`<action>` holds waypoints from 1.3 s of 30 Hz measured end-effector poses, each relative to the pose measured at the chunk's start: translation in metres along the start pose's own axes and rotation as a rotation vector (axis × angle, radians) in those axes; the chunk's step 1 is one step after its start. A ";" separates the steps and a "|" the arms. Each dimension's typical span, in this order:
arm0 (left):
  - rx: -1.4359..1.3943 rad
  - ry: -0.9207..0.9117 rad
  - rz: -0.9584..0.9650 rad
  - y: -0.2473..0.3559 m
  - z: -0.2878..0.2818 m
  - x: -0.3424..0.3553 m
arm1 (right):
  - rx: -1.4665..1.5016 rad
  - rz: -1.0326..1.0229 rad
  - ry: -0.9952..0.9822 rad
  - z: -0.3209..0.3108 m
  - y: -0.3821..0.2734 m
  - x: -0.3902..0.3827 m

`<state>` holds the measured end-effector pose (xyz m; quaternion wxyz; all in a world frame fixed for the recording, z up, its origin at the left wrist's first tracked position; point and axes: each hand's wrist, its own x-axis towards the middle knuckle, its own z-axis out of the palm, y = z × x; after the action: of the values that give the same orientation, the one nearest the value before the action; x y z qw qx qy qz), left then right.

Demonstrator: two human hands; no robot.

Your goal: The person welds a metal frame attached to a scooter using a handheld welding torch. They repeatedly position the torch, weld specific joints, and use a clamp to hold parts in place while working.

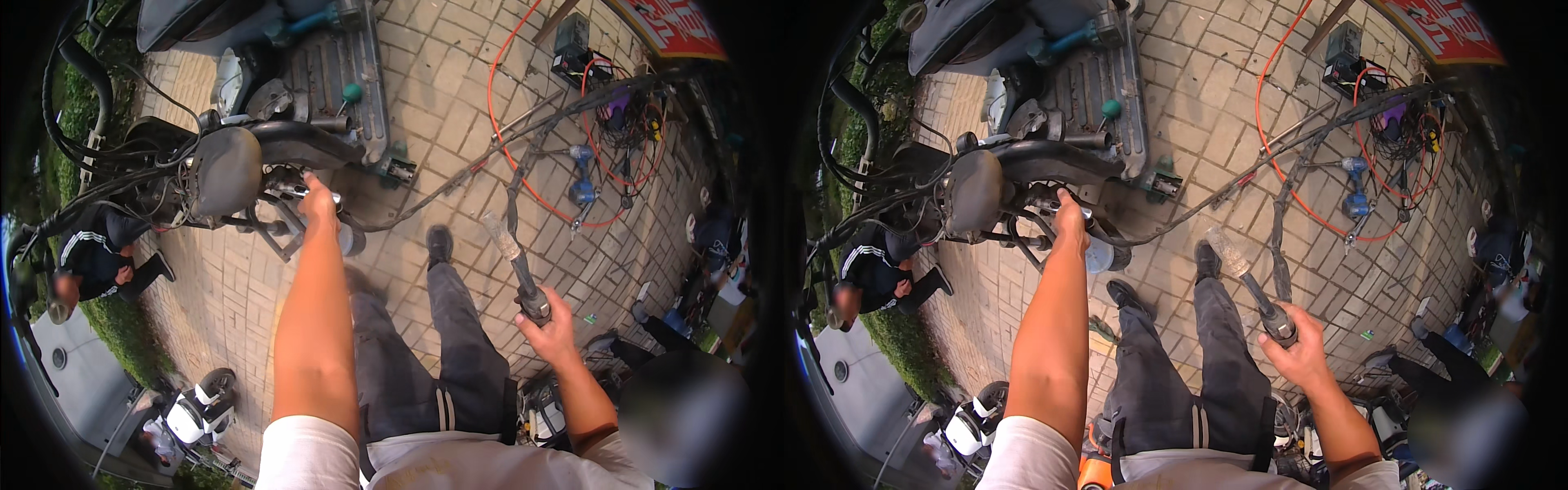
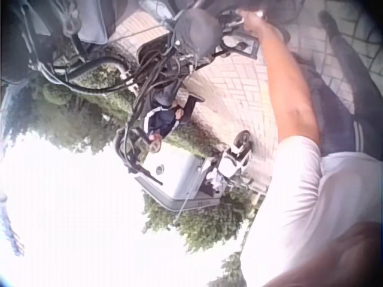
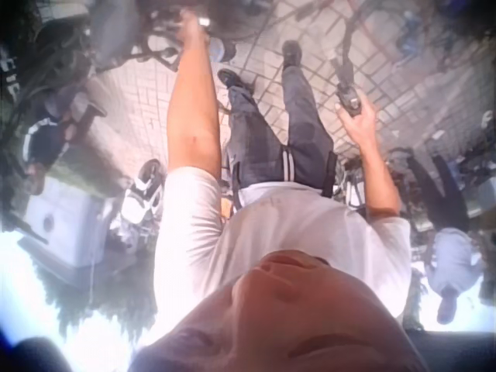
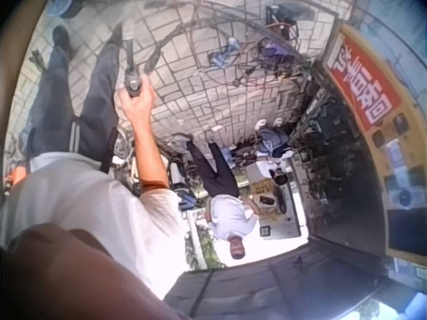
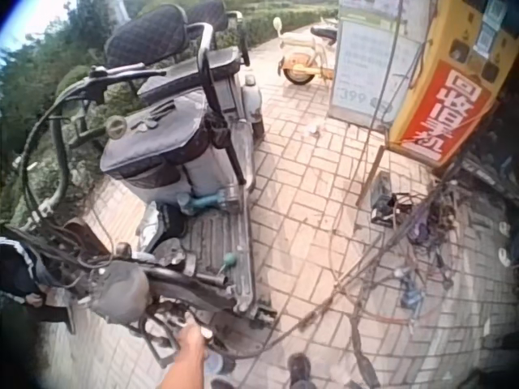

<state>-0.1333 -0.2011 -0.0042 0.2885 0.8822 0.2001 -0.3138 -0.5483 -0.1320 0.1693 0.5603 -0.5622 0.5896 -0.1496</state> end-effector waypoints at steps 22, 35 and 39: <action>-0.833 -0.427 0.085 -0.069 0.014 0.039 | -0.130 -0.192 -0.294 0.065 -0.037 -0.003; -0.481 -0.685 -0.020 -0.119 -0.055 0.000 | -0.133 -0.144 -0.350 0.104 -0.045 -0.017; -0.364 -1.088 -0.068 -0.177 -0.162 -0.078 | -0.230 -0.199 -0.271 0.133 -0.036 -0.051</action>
<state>-0.2134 0.0212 0.0837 0.4872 0.5230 0.1019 -0.6919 -0.4336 -0.0414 0.1801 0.5492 -0.6928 0.4636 -0.0588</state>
